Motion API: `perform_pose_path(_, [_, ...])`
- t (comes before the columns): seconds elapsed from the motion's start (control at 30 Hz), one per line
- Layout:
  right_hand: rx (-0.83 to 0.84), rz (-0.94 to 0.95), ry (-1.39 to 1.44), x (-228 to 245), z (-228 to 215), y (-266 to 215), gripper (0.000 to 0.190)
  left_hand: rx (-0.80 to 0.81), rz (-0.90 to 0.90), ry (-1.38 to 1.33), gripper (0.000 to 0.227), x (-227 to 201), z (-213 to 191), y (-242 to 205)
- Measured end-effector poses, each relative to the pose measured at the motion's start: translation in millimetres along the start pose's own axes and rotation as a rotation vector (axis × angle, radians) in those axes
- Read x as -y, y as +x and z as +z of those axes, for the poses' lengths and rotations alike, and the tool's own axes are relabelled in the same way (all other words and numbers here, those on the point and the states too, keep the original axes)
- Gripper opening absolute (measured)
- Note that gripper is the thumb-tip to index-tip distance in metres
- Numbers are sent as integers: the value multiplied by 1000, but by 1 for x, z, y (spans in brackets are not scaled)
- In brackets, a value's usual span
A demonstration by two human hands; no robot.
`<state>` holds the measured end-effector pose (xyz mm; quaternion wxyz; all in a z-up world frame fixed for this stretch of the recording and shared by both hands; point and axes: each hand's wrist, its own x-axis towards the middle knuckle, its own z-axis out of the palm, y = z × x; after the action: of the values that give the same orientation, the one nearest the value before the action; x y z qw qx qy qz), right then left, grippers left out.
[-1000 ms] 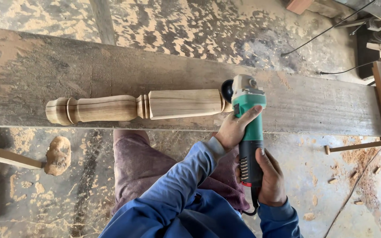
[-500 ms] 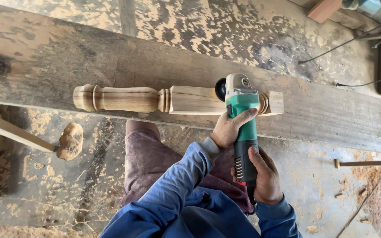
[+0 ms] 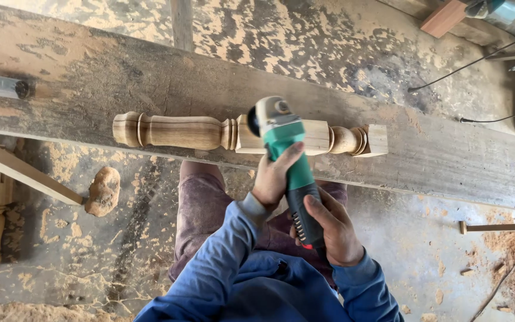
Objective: Sanding a decorative wooden furniture leg using a handheld power sander with a sanding disc.
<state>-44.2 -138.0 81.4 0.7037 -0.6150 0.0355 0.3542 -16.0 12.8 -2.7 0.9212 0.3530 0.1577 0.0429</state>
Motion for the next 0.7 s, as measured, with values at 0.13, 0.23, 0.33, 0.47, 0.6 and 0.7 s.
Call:
perform_pose_path(0.13, [88,50,-85,9,-1,2,50,-36,52,-100,41,-3,-1,-19])
perform_pose_path(0.23, [108,80,-112,8,-21,-1,50,-46,71,-76,42,11,7,-19])
perform_pose_path(0.33, [48,79,-63,1,-41,-10,50,-6,87,-5,40,27,23,-8])
perform_pose_path(0.47, [-61,62,-37,-8,-58,-20,50,89,-41,11,41,52,43,12])
perform_pose_path(0.6, [-230,-21,43,-15,-56,-26,47,225,-115,184,51,67,55,30])
perform_pose_path(0.7, [-322,-43,53,-21,-38,-28,45,303,-209,228,55,58,54,31])
